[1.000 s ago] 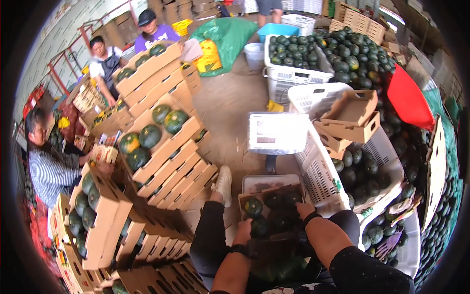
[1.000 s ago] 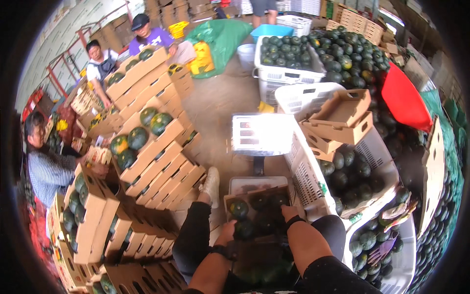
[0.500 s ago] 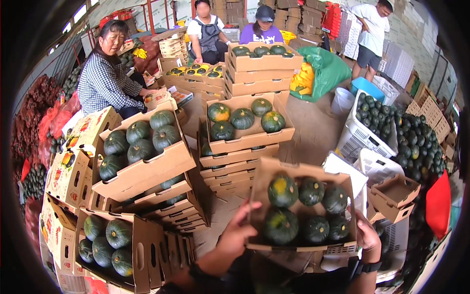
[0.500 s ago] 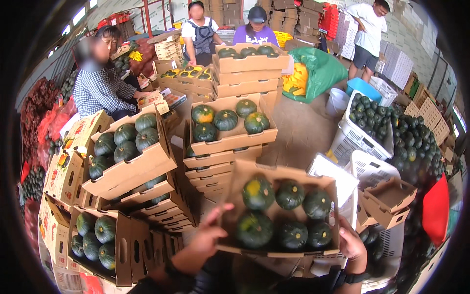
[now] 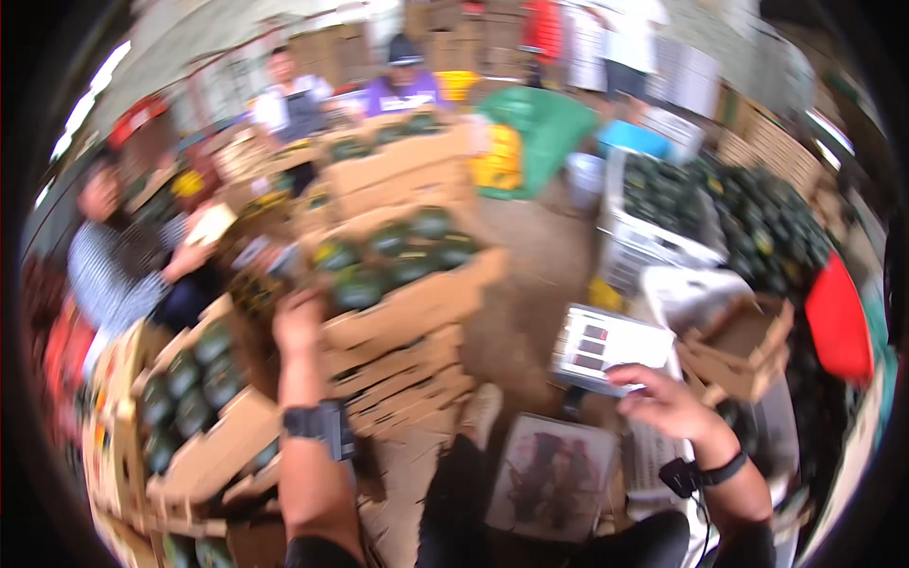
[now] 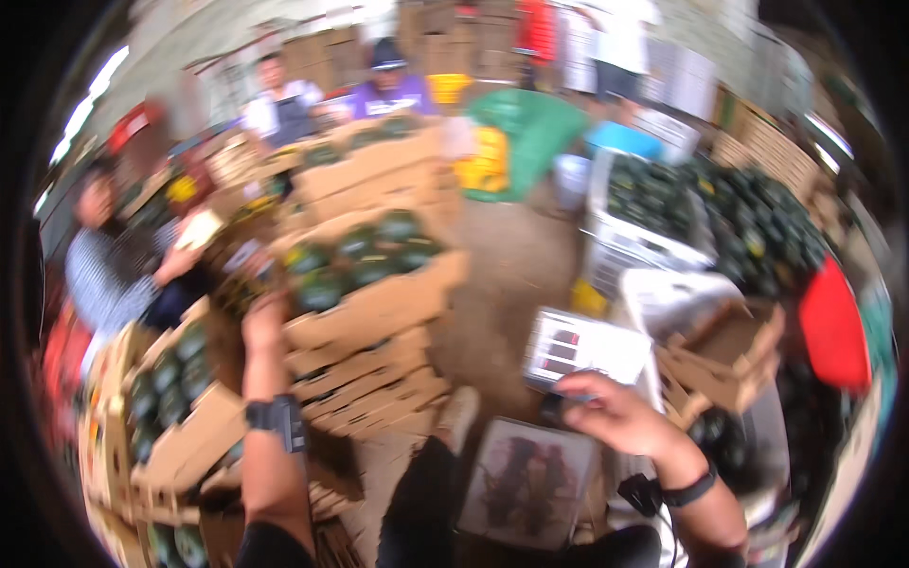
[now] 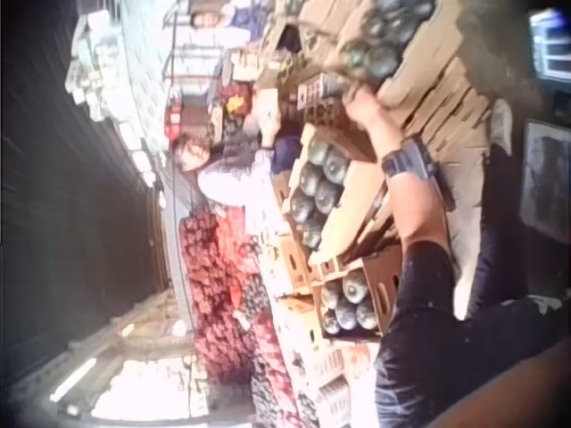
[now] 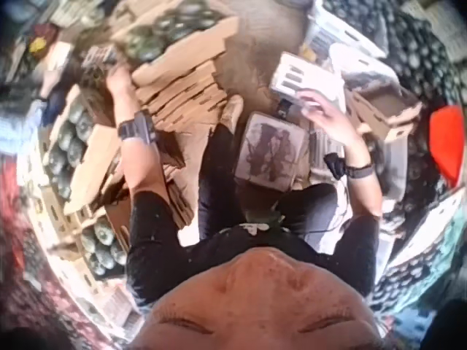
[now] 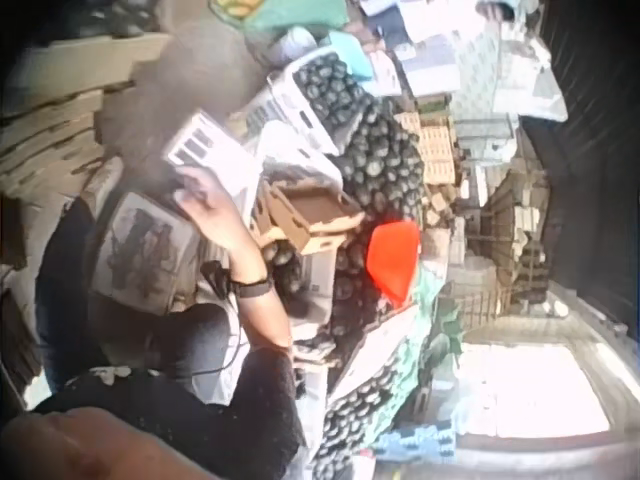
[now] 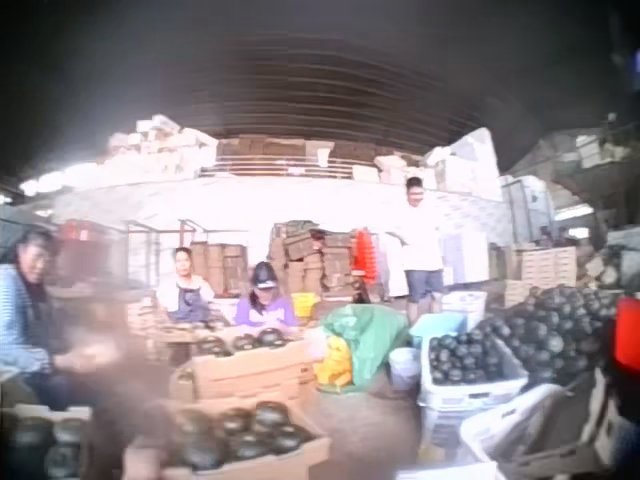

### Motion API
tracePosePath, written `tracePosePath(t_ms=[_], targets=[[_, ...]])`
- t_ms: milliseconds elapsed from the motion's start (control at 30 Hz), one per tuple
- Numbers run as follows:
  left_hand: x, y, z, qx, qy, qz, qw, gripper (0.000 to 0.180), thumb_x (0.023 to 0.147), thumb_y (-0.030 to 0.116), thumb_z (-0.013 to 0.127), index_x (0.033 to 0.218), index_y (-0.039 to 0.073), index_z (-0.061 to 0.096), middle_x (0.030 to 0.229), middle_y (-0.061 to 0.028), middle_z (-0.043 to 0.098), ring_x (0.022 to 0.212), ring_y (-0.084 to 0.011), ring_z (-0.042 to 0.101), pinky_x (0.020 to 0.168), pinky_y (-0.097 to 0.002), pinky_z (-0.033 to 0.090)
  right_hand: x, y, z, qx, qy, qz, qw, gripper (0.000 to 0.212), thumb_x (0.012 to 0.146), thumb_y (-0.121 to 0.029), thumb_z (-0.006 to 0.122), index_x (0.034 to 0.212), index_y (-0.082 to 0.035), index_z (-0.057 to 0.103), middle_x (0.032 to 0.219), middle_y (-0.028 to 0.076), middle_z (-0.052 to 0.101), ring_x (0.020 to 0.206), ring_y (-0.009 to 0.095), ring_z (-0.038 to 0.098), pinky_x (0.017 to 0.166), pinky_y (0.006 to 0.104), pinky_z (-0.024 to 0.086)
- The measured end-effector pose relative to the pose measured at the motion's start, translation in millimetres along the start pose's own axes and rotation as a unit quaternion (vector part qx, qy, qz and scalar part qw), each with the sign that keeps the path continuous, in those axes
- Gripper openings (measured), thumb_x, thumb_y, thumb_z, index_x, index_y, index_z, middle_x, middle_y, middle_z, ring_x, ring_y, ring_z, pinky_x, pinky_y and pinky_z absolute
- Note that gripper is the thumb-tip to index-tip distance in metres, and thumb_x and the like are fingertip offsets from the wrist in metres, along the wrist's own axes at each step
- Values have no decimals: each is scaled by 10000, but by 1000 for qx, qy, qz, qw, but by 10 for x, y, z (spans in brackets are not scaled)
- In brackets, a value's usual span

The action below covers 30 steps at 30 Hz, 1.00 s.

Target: The person packs green produce from white crates into cardboard boxes, weighs the boxes on a digital scale, and stacks the filled boxes.

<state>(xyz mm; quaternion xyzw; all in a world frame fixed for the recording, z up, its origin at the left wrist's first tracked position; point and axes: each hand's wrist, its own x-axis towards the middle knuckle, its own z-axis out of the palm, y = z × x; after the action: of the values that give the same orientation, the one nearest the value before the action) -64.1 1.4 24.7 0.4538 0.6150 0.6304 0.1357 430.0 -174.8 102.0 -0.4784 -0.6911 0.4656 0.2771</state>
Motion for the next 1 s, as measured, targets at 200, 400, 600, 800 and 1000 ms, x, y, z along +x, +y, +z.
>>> tracePosePath(t_ms=[200, 400, 600, 800, 1000], targets=[[172, -300, -243, -319, -189, -217, 903, 401, 804, 188, 468, 1179, 55, 510, 1109, -69, 580, 1008, -262, 567, 869, -397, 464, -337, 720, -564, -345, 118, 74, 928, 546, 825, -413, 583, 1244, -85, 460, 1149, 209, 537, 928, 375, 585, 850, 413, 460], [-1478, 973, 21, -39, -53, 152, 986, 465, 909, 174, 456, 1341, 26, 370, 1367, -166, 363, 1275, -248, 334, 1031, -395, 270, -479, 1760, -1866, -564, 287, 392, 668, 658, 790, -464, 589, 1332, -144, 398, 1326, 73, 437, 1279, 255, 341, 1030, 533, 225], [-3733, 530, -729, 146, -509, -16, 848, 697, 886, 373, 525, 1415, 49, 209, 1455, -217, 186, 1333, -406, 178, 1065, -514, 184, -911, 2277, -2390, -556, 280, 432, 652, 227, 800, -306, 594, 947, -155, 679, 949, 58, 660, 965, 240, 604, 922, 429, 372], [-4052, 1147, -1014, 272, -539, 229, 764, 549, 883, 362, 528, 1303, 20, 435, 1371, -239, 339, 1279, -412, 289, 1051, -480, 251, -1851, 994, -1252, -51, 731, -134, 667, 267, 963, -212, 419, 896, 4, 560, 855, 81, 626, 768, 210, 595, 738, 315, 474], [-4556, 2214, -55, -496, -606, -333, 524, 905, 779, 635, 522, 1441, 129, 167, 1470, -122, 237, 1354, -275, 185, 1085, -479, 142, -2484, 490, 823, 708, 477, -100, 511, 331, 952, -369, 422, 1071, -77, 524, 1011, 53, 603, 904, 179, 574, 817, 349, 478]])
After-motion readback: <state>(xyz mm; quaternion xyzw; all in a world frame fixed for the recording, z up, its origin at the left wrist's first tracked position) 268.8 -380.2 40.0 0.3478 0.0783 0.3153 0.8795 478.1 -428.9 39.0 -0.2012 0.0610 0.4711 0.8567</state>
